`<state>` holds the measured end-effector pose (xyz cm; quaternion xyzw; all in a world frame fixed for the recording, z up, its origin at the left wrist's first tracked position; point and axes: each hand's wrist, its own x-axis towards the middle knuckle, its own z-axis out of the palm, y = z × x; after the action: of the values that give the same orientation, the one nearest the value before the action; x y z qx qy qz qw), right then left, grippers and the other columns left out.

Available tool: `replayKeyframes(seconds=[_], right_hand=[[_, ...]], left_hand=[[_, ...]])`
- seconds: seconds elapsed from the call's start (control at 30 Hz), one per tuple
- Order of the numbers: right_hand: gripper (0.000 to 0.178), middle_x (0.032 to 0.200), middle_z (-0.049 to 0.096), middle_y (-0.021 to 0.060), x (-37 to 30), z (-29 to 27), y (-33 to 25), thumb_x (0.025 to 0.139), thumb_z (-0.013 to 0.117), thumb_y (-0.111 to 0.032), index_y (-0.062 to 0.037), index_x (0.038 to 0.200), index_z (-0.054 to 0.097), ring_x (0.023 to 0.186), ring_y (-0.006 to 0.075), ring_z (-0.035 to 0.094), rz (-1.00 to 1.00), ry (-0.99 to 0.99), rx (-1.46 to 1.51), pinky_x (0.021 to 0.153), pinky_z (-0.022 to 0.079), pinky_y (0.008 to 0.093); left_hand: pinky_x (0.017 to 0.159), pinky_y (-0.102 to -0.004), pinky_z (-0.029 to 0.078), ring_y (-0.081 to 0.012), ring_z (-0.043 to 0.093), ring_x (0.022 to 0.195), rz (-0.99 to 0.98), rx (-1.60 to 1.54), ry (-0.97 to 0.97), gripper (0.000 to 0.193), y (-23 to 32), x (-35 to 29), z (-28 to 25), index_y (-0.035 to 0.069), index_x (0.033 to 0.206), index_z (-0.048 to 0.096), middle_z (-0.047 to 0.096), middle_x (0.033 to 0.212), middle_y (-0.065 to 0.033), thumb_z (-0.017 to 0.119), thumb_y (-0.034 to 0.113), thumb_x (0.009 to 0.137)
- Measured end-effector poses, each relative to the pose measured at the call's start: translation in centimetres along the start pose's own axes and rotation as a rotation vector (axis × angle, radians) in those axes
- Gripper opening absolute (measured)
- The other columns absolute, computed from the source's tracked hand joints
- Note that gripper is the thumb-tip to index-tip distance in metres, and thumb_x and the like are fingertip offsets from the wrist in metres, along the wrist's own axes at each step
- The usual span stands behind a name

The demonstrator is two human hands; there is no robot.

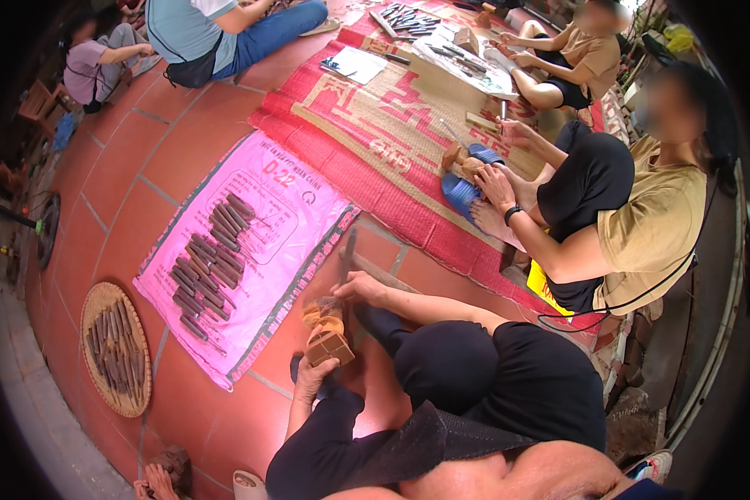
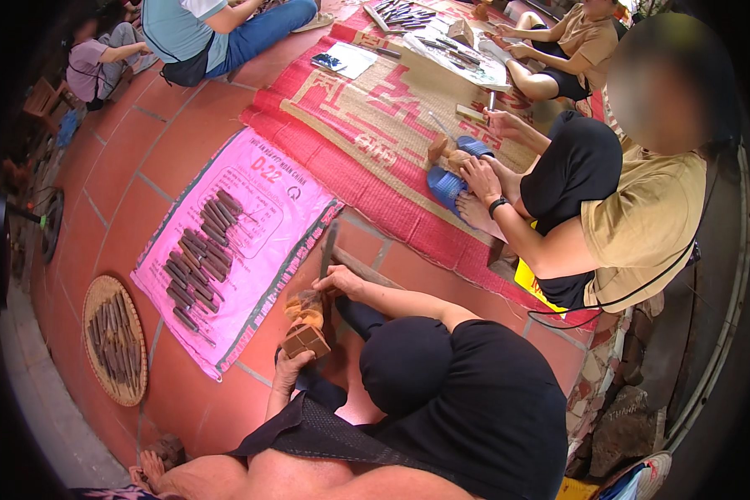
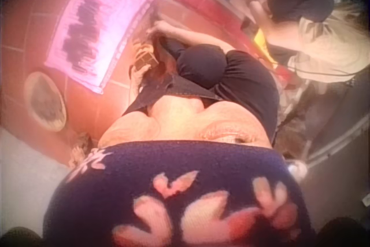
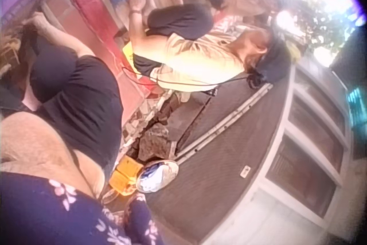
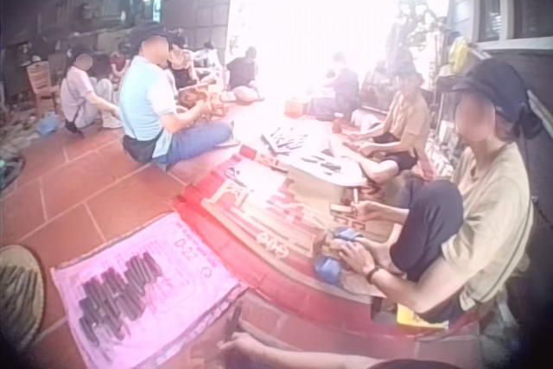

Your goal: The person sits on the floor and carves a small wooden block using a knife. They hold the block in their left hand and shape it with the knife in their right hand, rotating the block to work on different sides.

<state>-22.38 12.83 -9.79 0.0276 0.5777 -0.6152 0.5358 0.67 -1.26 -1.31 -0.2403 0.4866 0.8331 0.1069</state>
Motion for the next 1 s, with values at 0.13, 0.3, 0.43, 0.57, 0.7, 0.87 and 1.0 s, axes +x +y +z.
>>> replayKeyframes(seconds=[0.13,0.3,0.43,0.57,0.7,0.87,1.0], right_hand=[[0.026,0.101,0.068,0.0101,-0.4,-0.4,-0.3,0.082,0.069,-0.012,-0.0035,0.105,0.061,0.094,0.0242,0.066,0.036,0.079,0.101,0.083,0.052,0.0403],[0.032,0.099,0.067,0.0103,-1.3,0.5,-0.2,0.081,0.07,-0.011,-0.0005,0.111,0.062,0.09,0.0224,0.065,-0.091,-0.104,-0.089,0.077,0.052,0.0359],[0.035,0.098,0.067,0.0114,-1.2,0.3,-0.1,0.08,0.071,-0.01,0.001,0.112,0.062,0.091,0.0218,0.064,-0.048,0.03,0.08,0.076,0.051,0.0328],[0.037,0.098,0.067,0.0086,-1.0,-0.1,0.0,0.079,0.073,-0.013,-0.001,0.112,0.063,0.092,0.0194,0.063,-0.022,0.093,0.184,0.078,0.051,0.0312],[0.038,0.093,0.067,0.0044,-1.4,1.3,0.1,0.076,0.076,-0.011,-0.0021,0.111,0.065,0.082,0.0138,0.062,-0.148,-0.099,-0.016,0.073,0.05,0.0278],[0.033,0.088,0.067,0.0048,-0.7,0.3,0.4,0.076,0.076,-0.013,-0.0031,0.106,0.066,0.078,0.0166,0.063,-0.063,0.044,0.158,0.072,0.052,0.03],[0.032,0.087,0.067,0.0056,-1.0,0.3,-0.2,0.076,0.077,-0.016,-0.0042,0.104,0.067,0.078,0.0168,0.063,-0.029,0.051,0.132,0.071,0.051,0.0305]], left_hand=[[0.091,-0.0288,0.048,-0.0159,0.059,0.104,0.025,0.058,0.011,0.084,0.1,-0.2,0.1,0.008,0.147,0.033,0.061,0.117,-0.0062,0.075,0.01,0.074],[0.091,-0.0298,0.048,-0.0169,0.059,0.104,0.031,0.039,0.018,0.082,0.1,-0.3,0.2,0.008,0.145,0.037,0.061,0.116,-0.0057,0.076,0.013,0.074],[0.089,-0.0275,0.048,-0.0147,0.058,0.104,0.037,0.018,0.034,0.083,0.0,0.1,0.0,0.008,0.147,0.033,0.061,0.117,-0.0052,0.075,0.009,0.075],[0.088,-0.0277,0.049,-0.0144,0.058,0.103,0.06,0.004,0.059,0.08,-0.2,-0.1,0.0,0.009,0.146,0.035,0.06,0.116,-0.0046,0.074,0.01,0.076],[0.087,-0.0281,0.049,-0.0146,0.058,0.102,0.059,-0.021,0.113,0.079,-0.3,-0.2,-0.2,0.008,0.145,0.037,0.06,0.116,-0.0049,0.074,0.011,0.075],[0.088,-0.0287,0.049,-0.0154,0.058,0.103,0.1,-0.035,0.104,0.078,-0.3,0.2,0.1,0.007,0.144,0.038,0.06,0.117,-0.006,0.074,0.01,0.075],[0.089,-0.0298,0.05,-0.0165,0.058,0.106,0.081,-0.025,0.078,0.08,0.0,-0.2,0.4,0.007,0.145,0.037,0.059,0.119,-0.0066,0.074,0.011,0.075]])
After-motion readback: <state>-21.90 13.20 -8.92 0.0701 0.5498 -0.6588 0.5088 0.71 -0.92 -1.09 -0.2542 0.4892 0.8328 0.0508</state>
